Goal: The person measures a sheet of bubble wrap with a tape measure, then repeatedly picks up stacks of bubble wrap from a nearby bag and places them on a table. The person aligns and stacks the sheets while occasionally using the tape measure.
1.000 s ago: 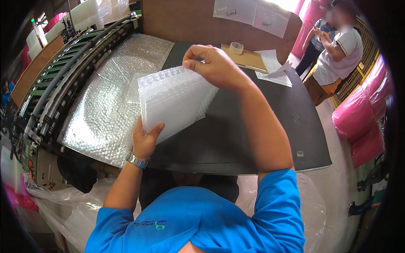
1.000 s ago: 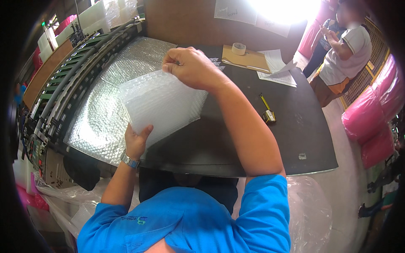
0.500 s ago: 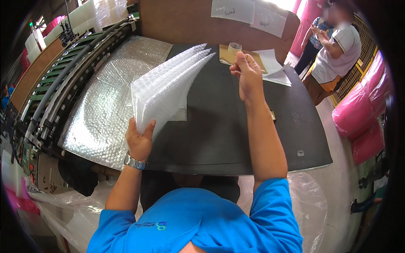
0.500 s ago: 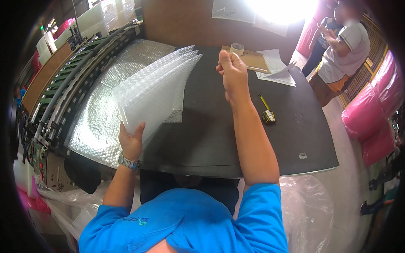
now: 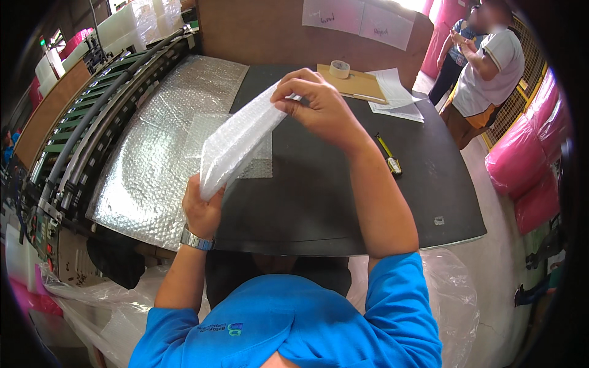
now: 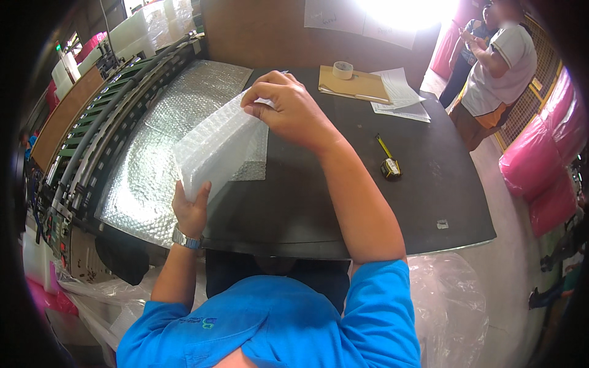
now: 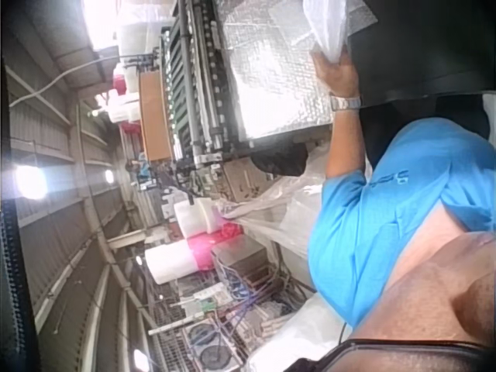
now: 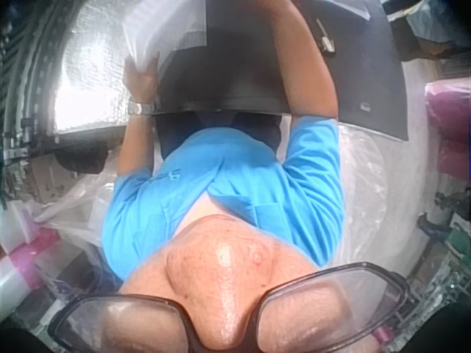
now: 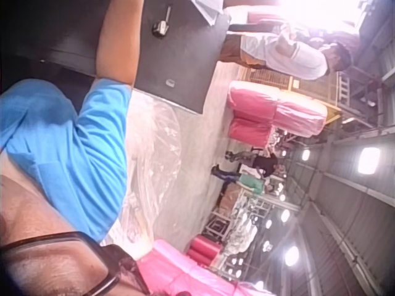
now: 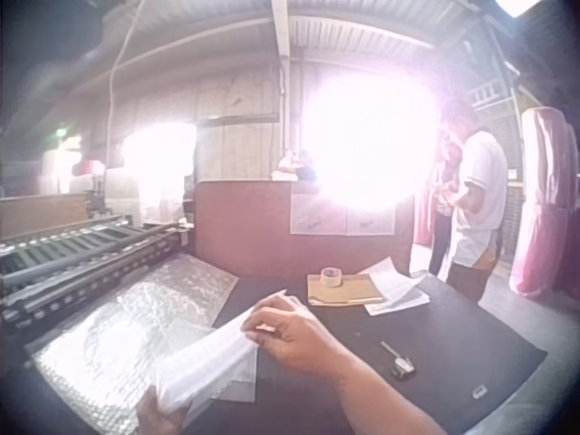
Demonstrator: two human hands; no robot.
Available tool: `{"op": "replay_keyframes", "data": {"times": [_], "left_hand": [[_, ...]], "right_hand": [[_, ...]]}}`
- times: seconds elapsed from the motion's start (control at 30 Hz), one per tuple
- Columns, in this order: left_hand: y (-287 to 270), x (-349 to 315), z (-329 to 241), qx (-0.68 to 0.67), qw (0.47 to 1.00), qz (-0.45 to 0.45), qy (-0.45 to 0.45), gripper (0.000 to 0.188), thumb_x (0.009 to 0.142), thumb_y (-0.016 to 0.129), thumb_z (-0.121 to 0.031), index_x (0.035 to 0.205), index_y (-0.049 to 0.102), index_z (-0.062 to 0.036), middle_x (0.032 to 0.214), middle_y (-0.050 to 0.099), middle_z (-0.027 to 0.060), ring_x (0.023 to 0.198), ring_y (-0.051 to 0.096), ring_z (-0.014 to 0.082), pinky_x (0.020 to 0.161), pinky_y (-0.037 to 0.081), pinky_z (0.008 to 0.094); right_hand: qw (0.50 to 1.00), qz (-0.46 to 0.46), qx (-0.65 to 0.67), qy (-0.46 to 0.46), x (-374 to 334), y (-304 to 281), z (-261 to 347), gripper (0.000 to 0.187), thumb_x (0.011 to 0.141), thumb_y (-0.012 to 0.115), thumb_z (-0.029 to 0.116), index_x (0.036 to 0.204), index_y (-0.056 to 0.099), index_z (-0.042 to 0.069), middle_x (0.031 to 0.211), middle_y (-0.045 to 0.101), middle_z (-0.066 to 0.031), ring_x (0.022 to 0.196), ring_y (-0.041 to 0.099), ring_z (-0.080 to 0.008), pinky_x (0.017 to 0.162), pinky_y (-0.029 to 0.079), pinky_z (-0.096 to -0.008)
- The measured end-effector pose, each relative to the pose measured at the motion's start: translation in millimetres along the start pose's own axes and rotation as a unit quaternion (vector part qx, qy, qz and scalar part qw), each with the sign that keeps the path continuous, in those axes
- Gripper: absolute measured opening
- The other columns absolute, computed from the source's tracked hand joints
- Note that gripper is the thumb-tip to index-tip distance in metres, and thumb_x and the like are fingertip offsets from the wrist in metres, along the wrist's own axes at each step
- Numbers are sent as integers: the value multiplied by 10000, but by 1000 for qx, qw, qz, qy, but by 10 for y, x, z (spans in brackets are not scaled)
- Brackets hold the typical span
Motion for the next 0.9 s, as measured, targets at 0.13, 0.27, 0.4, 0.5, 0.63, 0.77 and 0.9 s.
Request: {"op": "replay_keyframes", "data": {"times": [0.13, 0.27, 0.4, 0.5, 0.63, 0.77, 0.9], "left_hand": [[-4, 6, -28, 2, 1000, -2, 0, 285, 714, 666, -99, 929, 495, -23, 776, 558, 128, 682, 575, 238, 588, 444, 316], [-28, 47, -47, 8, 999, -14, -31, 278, 735, 661, -130, 916, 496, 3, 774, 576, 151, 679, 582, 246, 594, 448, 318], [-75, 50, -51, 21, 998, -51, -32, 281, 750, 653, -150, 911, 501, 22, 763, 590, 166, 672, 585, 250, 599, 451, 322], [-75, 81, -49, 3, 998, -55, -26, 284, 752, 652, -151, 913, 503, 29, 764, 594, 160, 674, 586, 248, 602, 453, 320], [-75, 86, -86, -18, 998, -49, -37, 292, 757, 649, -157, 921, 503, 35, 780, 599, 156, 680, 586, 236, 607, 454, 319], [-33, 38, -60, -7, 999, -21, -43, 300, 760, 646, -162, 939, 503, 32, 803, 603, 152, 699, 585, 219, 628, 455, 321], [-10, 4, -52, -64, 996, 4, -64, 326, 767, 639, -157, 994, 492, 26, 879, 599, 141, 788, 577, 197, 697, 451, 312]], "right_hand": [[982, -75, 168, 48, 10, 28, -152, 35, 780, 543, 93, 802, 541, 65, 834, 520, -35, 836, 499, -187, 785, 371, -290], [805, -279, 500, 158, -103, -119, -345, 76, 858, 454, 136, 794, 477, 102, 756, 473, -5, 820, 489, -168, 755, 347, -300], [833, -277, 455, 148, -266, -244, -471, 188, 892, 431, 250, 778, 469, 105, 739, 466, -7, 793, 485, -147, 736, 349, -295], [849, -257, 431, 162, -396, -216, -644, 206, 877, 466, 284, 795, 484, 95, 750, 479, -11, 786, 485, -138, 732, 355, -288], [857, -215, 397, 249, -422, -64, -570, 204, 856, 511, 271, 862, 531, 68, 816, 536, -30, 823, 508, -131, 766, 376, -277], [796, -150, 514, 282, -362, 305, -442, 210, 829, 558, 222, 936, 545, 42, 897, 573, -45, 857, 517, -120, 801, 382, -263], [805, -72, 548, 216, -345, 417, -507, 138, 801, 580, 103, 916, 544, 35, 883, 573, -42, 830, 530, -128, 797, 400, -265]]}}
Point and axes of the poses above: each hand's wrist, its own x-axis towards the middle knuckle, its own y-axis out of the palm, z = x × y, the point moved 4 cm from there along x, towards the middle knuckle
